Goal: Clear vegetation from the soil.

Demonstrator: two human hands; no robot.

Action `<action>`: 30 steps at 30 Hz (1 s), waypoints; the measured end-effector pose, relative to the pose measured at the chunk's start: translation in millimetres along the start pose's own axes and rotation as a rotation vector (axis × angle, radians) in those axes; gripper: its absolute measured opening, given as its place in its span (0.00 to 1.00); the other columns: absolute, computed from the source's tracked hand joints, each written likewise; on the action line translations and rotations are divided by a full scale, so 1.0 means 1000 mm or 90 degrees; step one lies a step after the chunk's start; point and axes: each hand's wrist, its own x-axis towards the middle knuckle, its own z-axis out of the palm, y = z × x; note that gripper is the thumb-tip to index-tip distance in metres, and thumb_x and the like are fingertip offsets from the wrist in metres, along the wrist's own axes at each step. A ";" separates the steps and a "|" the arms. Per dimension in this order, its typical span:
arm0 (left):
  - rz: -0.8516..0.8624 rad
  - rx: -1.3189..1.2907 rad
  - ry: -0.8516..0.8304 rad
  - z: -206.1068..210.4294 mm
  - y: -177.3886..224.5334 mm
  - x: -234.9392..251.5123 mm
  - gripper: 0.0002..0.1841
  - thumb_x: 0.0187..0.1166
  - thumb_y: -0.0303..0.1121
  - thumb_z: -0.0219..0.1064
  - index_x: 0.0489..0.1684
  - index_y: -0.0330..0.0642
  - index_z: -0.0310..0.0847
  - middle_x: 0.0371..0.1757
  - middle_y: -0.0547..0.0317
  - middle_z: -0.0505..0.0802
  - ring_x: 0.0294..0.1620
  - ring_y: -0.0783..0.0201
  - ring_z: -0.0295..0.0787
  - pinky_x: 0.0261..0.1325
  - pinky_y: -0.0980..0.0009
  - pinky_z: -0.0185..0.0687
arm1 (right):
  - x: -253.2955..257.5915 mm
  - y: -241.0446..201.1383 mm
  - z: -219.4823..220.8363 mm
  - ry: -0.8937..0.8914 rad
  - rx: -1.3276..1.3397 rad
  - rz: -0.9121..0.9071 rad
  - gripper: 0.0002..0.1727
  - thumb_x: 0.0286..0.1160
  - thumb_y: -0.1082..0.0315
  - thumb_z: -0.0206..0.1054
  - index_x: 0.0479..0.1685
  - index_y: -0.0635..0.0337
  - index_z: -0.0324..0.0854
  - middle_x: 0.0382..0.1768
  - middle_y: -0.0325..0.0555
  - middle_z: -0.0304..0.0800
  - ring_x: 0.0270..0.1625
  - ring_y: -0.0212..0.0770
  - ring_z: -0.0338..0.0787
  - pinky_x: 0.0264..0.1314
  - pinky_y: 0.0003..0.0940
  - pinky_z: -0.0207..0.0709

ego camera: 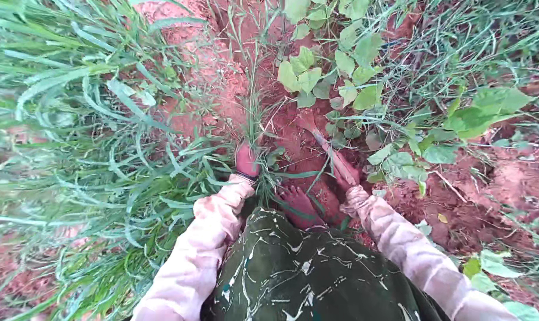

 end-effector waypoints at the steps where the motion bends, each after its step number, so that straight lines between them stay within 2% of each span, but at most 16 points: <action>1: 0.000 0.009 0.007 -0.010 0.001 -0.012 0.23 0.92 0.30 0.53 0.74 0.15 0.71 0.73 0.23 0.82 0.79 0.41 0.78 0.86 0.56 0.65 | -0.008 -0.031 -0.012 -0.015 -0.002 0.039 0.23 0.86 0.78 0.52 0.73 0.88 0.70 0.71 0.79 0.80 0.76 0.62 0.81 0.83 0.36 0.62; 2: 0.043 0.071 0.013 -0.027 -0.002 -0.023 0.23 0.90 0.29 0.53 0.72 0.14 0.72 0.70 0.20 0.83 0.77 0.35 0.79 0.85 0.50 0.65 | -0.013 -0.044 -0.015 -0.019 0.004 0.053 0.22 0.86 0.79 0.52 0.72 0.89 0.70 0.71 0.79 0.79 0.77 0.62 0.80 0.84 0.35 0.62; 4: 0.149 0.221 0.063 -0.076 -0.016 -0.028 0.22 0.82 0.24 0.53 0.65 0.10 0.75 0.62 0.13 0.85 0.69 0.23 0.83 0.77 0.39 0.69 | -0.010 -0.033 -0.001 -0.026 0.038 0.036 0.23 0.86 0.76 0.52 0.71 0.90 0.70 0.72 0.79 0.79 0.77 0.60 0.79 0.84 0.32 0.62; 5: 0.128 0.284 0.082 -0.109 -0.025 -0.021 0.23 0.81 0.25 0.54 0.66 0.10 0.74 0.62 0.11 0.84 0.69 0.20 0.81 0.77 0.34 0.68 | -0.007 -0.016 0.016 -0.032 0.066 0.008 0.24 0.86 0.73 0.55 0.69 0.91 0.71 0.70 0.78 0.79 0.75 0.57 0.80 0.81 0.29 0.63; 9: -0.138 0.432 0.206 -0.238 -0.061 0.009 0.24 0.87 0.28 0.56 0.74 0.16 0.67 0.63 0.05 0.80 0.70 0.10 0.73 0.72 0.20 0.59 | -0.006 0.007 0.043 -0.062 0.101 -0.022 0.32 0.87 0.64 0.59 0.70 0.94 0.67 0.71 0.78 0.78 0.72 0.51 0.80 0.77 0.25 0.66; 11: -0.209 0.465 0.267 -0.277 -0.070 0.010 0.25 0.87 0.29 0.56 0.78 0.20 0.65 0.65 0.05 0.78 0.71 0.09 0.72 0.69 0.16 0.59 | -0.008 0.007 0.034 -0.016 0.121 -0.041 0.34 0.84 0.60 0.63 0.69 0.93 0.68 0.68 0.76 0.81 0.70 0.48 0.83 0.76 0.24 0.68; 13: -0.229 0.455 0.308 -0.298 -0.076 0.003 0.25 0.88 0.32 0.54 0.78 0.21 0.65 0.67 0.06 0.78 0.73 0.10 0.71 0.69 0.16 0.59 | -0.013 -0.003 0.010 0.011 0.097 -0.085 0.28 0.82 0.65 0.63 0.62 0.93 0.74 0.60 0.73 0.87 0.65 0.45 0.88 0.72 0.23 0.72; 15: -0.184 0.388 0.329 -0.294 -0.077 -0.006 0.26 0.90 0.36 0.52 0.75 0.19 0.68 0.68 0.09 0.78 0.74 0.15 0.72 0.74 0.22 0.60 | -0.025 -0.035 -0.026 0.036 0.008 -0.079 0.18 0.78 0.77 0.60 0.57 0.90 0.81 0.57 0.73 0.91 0.62 0.52 0.93 0.71 0.30 0.78; 16: -0.141 0.347 0.322 -0.280 -0.073 -0.010 0.27 0.91 0.39 0.52 0.74 0.19 0.70 0.68 0.12 0.80 0.75 0.18 0.74 0.76 0.25 0.61 | -0.031 -0.042 -0.035 0.044 -0.023 -0.095 0.18 0.77 0.77 0.62 0.57 0.88 0.82 0.55 0.72 0.92 0.59 0.53 0.94 0.69 0.33 0.79; 17: -0.093 0.312 0.309 -0.261 -0.070 -0.010 0.28 0.91 0.43 0.55 0.70 0.20 0.74 0.65 0.15 0.83 0.71 0.22 0.78 0.75 0.29 0.65 | -0.028 -0.026 -0.042 0.044 -0.049 -0.176 0.20 0.75 0.73 0.65 0.58 0.84 0.84 0.52 0.69 0.94 0.54 0.53 0.94 0.64 0.37 0.81; 18: -0.057 0.288 0.277 -0.238 -0.066 -0.008 0.26 0.90 0.43 0.59 0.65 0.20 0.77 0.60 0.18 0.86 0.65 0.25 0.83 0.71 0.31 0.70 | -0.013 0.012 -0.048 0.045 -0.089 -0.360 0.24 0.79 0.63 0.65 0.60 0.80 0.84 0.50 0.67 0.95 0.50 0.53 0.97 0.59 0.41 0.87; 19: -0.040 0.270 0.229 -0.214 -0.061 -0.005 0.22 0.87 0.39 0.63 0.58 0.20 0.81 0.53 0.19 0.88 0.58 0.26 0.87 0.64 0.30 0.74 | 0.002 0.032 -0.054 0.037 -0.121 -0.475 0.29 0.83 0.55 0.63 0.65 0.76 0.84 0.49 0.65 0.96 0.47 0.53 0.99 0.52 0.47 0.90; 21: -0.080 0.247 0.094 -0.167 -0.037 0.009 0.17 0.81 0.31 0.69 0.51 0.19 0.84 0.48 0.20 0.89 0.54 0.25 0.88 0.61 0.29 0.76 | 0.018 0.013 -0.058 0.049 -0.207 -0.548 0.34 0.83 0.44 0.59 0.68 0.68 0.85 0.40 0.62 0.97 0.34 0.58 0.97 0.32 0.58 0.86; 24: -0.177 0.287 -0.078 -0.112 -0.012 0.032 0.24 0.82 0.43 0.70 0.57 0.24 0.83 0.54 0.23 0.90 0.62 0.27 0.87 0.65 0.29 0.76 | 0.027 -0.047 -0.054 0.011 -0.370 -0.563 0.33 0.81 0.43 0.57 0.69 0.60 0.87 0.29 0.61 0.95 0.25 0.65 0.93 0.24 0.65 0.80; 27: -0.222 0.368 -0.235 -0.086 -0.013 0.038 0.35 0.86 0.58 0.60 0.68 0.26 0.79 0.67 0.26 0.86 0.73 0.30 0.81 0.72 0.32 0.72 | 0.030 -0.091 -0.059 -0.084 -0.511 -0.543 0.27 0.74 0.56 0.68 0.73 0.56 0.85 0.26 0.63 0.92 0.27 0.69 0.91 0.27 0.67 0.78; 30: -0.187 0.290 -0.287 -0.075 -0.042 0.033 0.30 0.90 0.48 0.59 0.73 0.25 0.75 0.73 0.26 0.82 0.80 0.32 0.76 0.81 0.37 0.67 | 0.042 -0.104 -0.075 -0.133 -0.573 -0.560 0.29 0.68 0.58 0.73 0.72 0.56 0.85 0.27 0.64 0.92 0.28 0.71 0.91 0.28 0.68 0.77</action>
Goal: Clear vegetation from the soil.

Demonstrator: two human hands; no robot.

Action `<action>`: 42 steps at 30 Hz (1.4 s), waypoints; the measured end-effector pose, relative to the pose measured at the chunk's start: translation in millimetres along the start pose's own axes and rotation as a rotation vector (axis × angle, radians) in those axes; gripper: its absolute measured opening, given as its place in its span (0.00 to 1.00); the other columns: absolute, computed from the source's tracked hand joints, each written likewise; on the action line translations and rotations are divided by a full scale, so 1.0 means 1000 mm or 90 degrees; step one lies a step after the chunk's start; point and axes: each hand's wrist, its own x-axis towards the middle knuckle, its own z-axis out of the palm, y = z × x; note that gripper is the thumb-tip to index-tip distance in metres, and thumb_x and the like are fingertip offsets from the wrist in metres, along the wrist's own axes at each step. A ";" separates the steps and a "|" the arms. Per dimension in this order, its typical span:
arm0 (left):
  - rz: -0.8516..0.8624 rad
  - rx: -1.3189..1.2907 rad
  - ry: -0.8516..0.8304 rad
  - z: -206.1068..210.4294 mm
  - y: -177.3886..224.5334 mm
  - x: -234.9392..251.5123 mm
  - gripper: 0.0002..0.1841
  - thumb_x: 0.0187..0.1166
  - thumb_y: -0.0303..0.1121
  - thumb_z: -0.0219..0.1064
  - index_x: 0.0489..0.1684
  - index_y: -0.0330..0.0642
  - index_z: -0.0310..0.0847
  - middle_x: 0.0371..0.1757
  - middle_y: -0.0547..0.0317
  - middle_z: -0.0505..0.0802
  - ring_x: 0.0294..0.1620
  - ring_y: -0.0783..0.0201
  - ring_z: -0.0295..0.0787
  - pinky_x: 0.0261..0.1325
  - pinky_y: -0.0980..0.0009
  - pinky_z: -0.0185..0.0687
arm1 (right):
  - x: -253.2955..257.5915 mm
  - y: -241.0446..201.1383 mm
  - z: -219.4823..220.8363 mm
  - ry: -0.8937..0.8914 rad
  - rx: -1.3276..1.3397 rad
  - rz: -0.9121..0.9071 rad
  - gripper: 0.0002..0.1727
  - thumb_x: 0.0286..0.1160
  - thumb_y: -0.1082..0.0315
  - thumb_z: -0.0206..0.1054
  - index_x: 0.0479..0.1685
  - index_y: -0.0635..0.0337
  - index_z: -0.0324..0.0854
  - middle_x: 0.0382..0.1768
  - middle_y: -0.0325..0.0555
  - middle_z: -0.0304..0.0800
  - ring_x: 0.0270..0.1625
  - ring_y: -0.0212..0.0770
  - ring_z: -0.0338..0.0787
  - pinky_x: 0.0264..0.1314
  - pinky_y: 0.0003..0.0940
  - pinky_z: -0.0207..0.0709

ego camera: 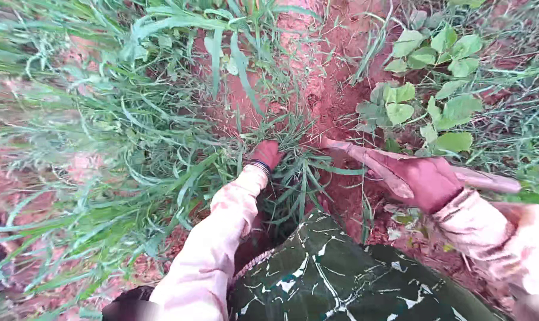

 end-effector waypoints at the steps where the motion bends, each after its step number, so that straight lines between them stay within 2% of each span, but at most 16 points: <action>1: 0.031 -0.057 0.011 0.007 -0.008 0.005 0.28 0.90 0.43 0.60 0.75 0.24 0.74 0.76 0.27 0.81 0.82 0.34 0.73 0.84 0.39 0.62 | 0.007 0.003 -0.002 -0.007 0.006 -0.016 0.30 0.67 0.57 0.72 0.72 0.57 0.85 0.27 0.65 0.92 0.29 0.72 0.91 0.29 0.69 0.76; 7: 0.071 -0.247 0.057 0.014 -0.011 0.000 0.24 0.91 0.34 0.56 0.70 0.15 0.74 0.73 0.20 0.81 0.81 0.34 0.74 0.86 0.46 0.60 | 0.020 -0.004 -0.011 -0.039 0.006 -0.038 0.28 0.67 0.62 0.74 0.71 0.58 0.85 0.27 0.65 0.91 0.29 0.71 0.91 0.30 0.68 0.77; 11: 0.084 -0.347 0.111 0.021 -0.019 0.005 0.21 0.90 0.32 0.59 0.64 0.15 0.79 0.66 0.20 0.85 0.74 0.35 0.80 0.82 0.48 0.66 | 0.026 0.037 0.007 0.037 0.027 -0.122 0.28 0.67 0.50 0.65 0.61 0.59 0.91 0.22 0.59 0.90 0.22 0.66 0.90 0.22 0.66 0.75; 16: 0.040 -0.273 0.123 0.032 -0.019 0.016 0.24 0.87 0.38 0.64 0.67 0.20 0.79 0.67 0.24 0.86 0.75 0.34 0.81 0.81 0.41 0.67 | 0.051 0.006 0.026 -0.048 0.088 -0.098 0.26 0.75 0.58 0.69 0.72 0.59 0.85 0.31 0.67 0.93 0.32 0.72 0.92 0.36 0.71 0.79; 18: 0.035 -0.267 0.105 0.029 -0.018 0.016 0.24 0.86 0.37 0.65 0.70 0.22 0.77 0.69 0.24 0.85 0.77 0.34 0.79 0.82 0.41 0.66 | 0.047 0.016 0.008 -0.150 0.067 -0.025 0.29 0.80 0.54 0.67 0.80 0.54 0.79 0.48 0.70 0.94 0.48 0.76 0.92 0.53 0.75 0.75; 21: 0.060 -0.334 0.129 0.029 -0.026 0.016 0.22 0.87 0.32 0.62 0.68 0.19 0.78 0.68 0.22 0.85 0.76 0.35 0.79 0.82 0.45 0.66 | 0.043 0.053 0.006 -0.043 0.049 -0.091 0.31 0.74 0.46 0.61 0.70 0.54 0.87 0.34 0.64 0.95 0.33 0.69 0.94 0.33 0.71 0.79; 24: 0.064 -0.420 0.200 0.038 -0.026 0.018 0.22 0.87 0.30 0.60 0.69 0.16 0.76 0.68 0.21 0.84 0.76 0.36 0.79 0.83 0.48 0.66 | 0.063 0.005 0.025 -0.122 0.124 -0.081 0.32 0.67 0.62 0.76 0.77 0.58 0.81 0.36 0.70 0.94 0.38 0.75 0.92 0.43 0.74 0.77; 26: 0.050 -0.565 0.293 0.037 -0.032 0.017 0.23 0.89 0.30 0.58 0.72 0.15 0.71 0.71 0.24 0.83 0.76 0.46 0.80 0.83 0.58 0.67 | 0.078 -0.040 0.049 -0.130 0.162 -0.067 0.32 0.72 0.70 0.71 0.81 0.59 0.77 0.37 0.72 0.93 0.41 0.77 0.92 0.48 0.74 0.77; 28: 0.011 -0.754 0.421 0.021 -0.042 0.010 0.20 0.90 0.30 0.56 0.71 0.20 0.72 0.61 0.37 0.88 0.60 0.62 0.86 0.68 0.69 0.78 | 0.074 -0.052 0.069 -0.059 0.159 -0.070 0.28 0.75 0.68 0.68 0.78 0.60 0.79 0.34 0.70 0.93 0.36 0.75 0.92 0.41 0.71 0.79; 30: -0.040 -0.878 0.576 -0.007 -0.051 0.002 0.12 0.93 0.31 0.52 0.54 0.31 0.76 0.28 0.62 0.86 0.24 0.78 0.82 0.31 0.81 0.83 | 0.049 -0.034 0.071 -0.005 0.110 -0.018 0.26 0.80 0.56 0.64 0.75 0.56 0.82 0.39 0.67 0.95 0.38 0.71 0.94 0.43 0.69 0.80; 31: -0.029 -0.887 0.620 -0.019 -0.059 -0.002 0.09 0.92 0.30 0.52 0.54 0.33 0.74 0.26 0.68 0.84 0.22 0.82 0.80 0.29 0.83 0.81 | 0.032 -0.024 0.069 0.050 0.098 0.008 0.26 0.80 0.54 0.63 0.71 0.60 0.85 0.37 0.67 0.96 0.36 0.70 0.94 0.39 0.68 0.81; 34: 0.009 -0.657 0.569 -0.032 -0.077 -0.003 0.24 0.84 0.29 0.64 0.74 0.23 0.71 0.63 0.41 0.88 0.62 0.65 0.85 0.71 0.67 0.77 | 0.011 -0.011 0.079 0.178 0.073 0.079 0.27 0.78 0.51 0.63 0.63 0.63 0.90 0.32 0.64 0.96 0.28 0.67 0.94 0.30 0.65 0.81; 36: 0.052 -0.513 0.474 -0.032 -0.067 0.017 0.38 0.79 0.37 0.73 0.84 0.25 0.60 0.72 0.29 0.82 0.74 0.45 0.82 0.79 0.50 0.73 | 0.040 -0.033 0.083 0.133 0.107 0.129 0.27 0.77 0.52 0.63 0.64 0.64 0.89 0.35 0.67 0.95 0.34 0.71 0.94 0.34 0.70 0.80; 39: 0.049 -0.362 0.390 -0.038 -0.030 0.047 0.50 0.77 0.48 0.76 0.90 0.28 0.49 0.69 0.25 0.85 0.72 0.31 0.82 0.76 0.37 0.73 | 0.081 -0.051 0.067 -0.198 0.168 0.247 0.36 0.85 0.41 0.55 0.88 0.49 0.68 0.67 0.64 0.88 0.68 0.67 0.86 0.72 0.68 0.70; 41: 0.000 -0.295 0.357 -0.041 -0.014 0.052 0.45 0.79 0.50 0.73 0.87 0.28 0.57 0.66 0.25 0.87 0.70 0.29 0.83 0.73 0.34 0.74 | 0.042 -0.045 0.076 -0.105 0.158 0.232 0.29 0.80 0.50 0.63 0.70 0.64 0.83 0.53 0.69 0.92 0.56 0.72 0.91 0.59 0.70 0.76; 42: -0.017 -0.269 0.340 -0.051 -0.007 0.057 0.42 0.80 0.48 0.73 0.86 0.28 0.59 0.68 0.25 0.85 0.72 0.29 0.82 0.75 0.33 0.72 | 0.023 -0.040 0.079 0.042 0.134 0.194 0.23 0.72 0.59 0.67 0.56 0.70 0.89 0.38 0.70 0.94 0.40 0.74 0.93 0.41 0.70 0.80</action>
